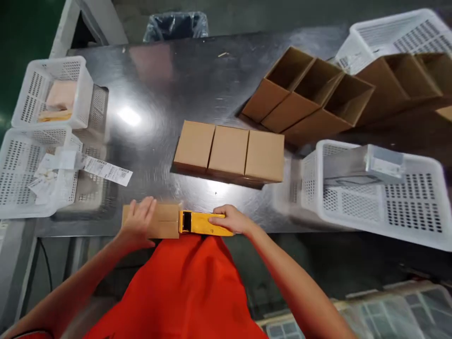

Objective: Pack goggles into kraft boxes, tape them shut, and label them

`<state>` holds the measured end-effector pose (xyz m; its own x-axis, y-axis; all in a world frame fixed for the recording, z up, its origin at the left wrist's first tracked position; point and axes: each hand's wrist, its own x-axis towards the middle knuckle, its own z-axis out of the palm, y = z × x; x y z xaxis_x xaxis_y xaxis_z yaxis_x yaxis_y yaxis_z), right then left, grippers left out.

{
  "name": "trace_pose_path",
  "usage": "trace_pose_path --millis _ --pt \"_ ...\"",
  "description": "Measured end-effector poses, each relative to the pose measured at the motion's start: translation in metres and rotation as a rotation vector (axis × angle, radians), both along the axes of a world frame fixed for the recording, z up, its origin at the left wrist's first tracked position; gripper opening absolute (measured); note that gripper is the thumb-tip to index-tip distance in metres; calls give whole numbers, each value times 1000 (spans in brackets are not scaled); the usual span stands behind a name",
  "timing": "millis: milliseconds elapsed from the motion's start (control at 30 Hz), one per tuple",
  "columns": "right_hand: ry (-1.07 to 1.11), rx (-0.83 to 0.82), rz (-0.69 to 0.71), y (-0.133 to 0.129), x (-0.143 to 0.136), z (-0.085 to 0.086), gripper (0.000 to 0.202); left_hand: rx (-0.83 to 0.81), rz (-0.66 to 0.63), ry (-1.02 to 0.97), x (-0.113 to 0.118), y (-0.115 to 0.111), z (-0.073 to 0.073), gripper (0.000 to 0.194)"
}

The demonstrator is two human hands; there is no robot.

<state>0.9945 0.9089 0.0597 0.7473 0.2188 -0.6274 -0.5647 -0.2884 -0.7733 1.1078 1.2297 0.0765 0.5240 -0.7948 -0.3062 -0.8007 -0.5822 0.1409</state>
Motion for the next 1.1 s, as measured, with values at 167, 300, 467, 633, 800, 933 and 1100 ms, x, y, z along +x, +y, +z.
trace_pose_path --millis 167,300,467,633,800,933,1100 --pt "-53 118 -20 -9 -7 -26 45 55 -21 43 -24 -65 -7 96" --pt "-92 148 -30 -35 -30 -50 45 83 -7 18 -22 -65 -3 89" --pt "-152 -203 65 -27 -31 -54 41 127 -19 -33 -21 -63 0 92" --pt "-56 -460 72 25 6 -21 41 54 -63 -31 -20 -62 -6 91" --pt "49 -560 19 39 18 20 51 -102 -114 -25 -18 -48 6 89" --pt "39 -754 -24 41 21 48 50 -349 -220 -64 -14 -28 48 88" --pt "76 -1076 -136 23 -3 60 45 -699 -343 -196 48 16 64 84"
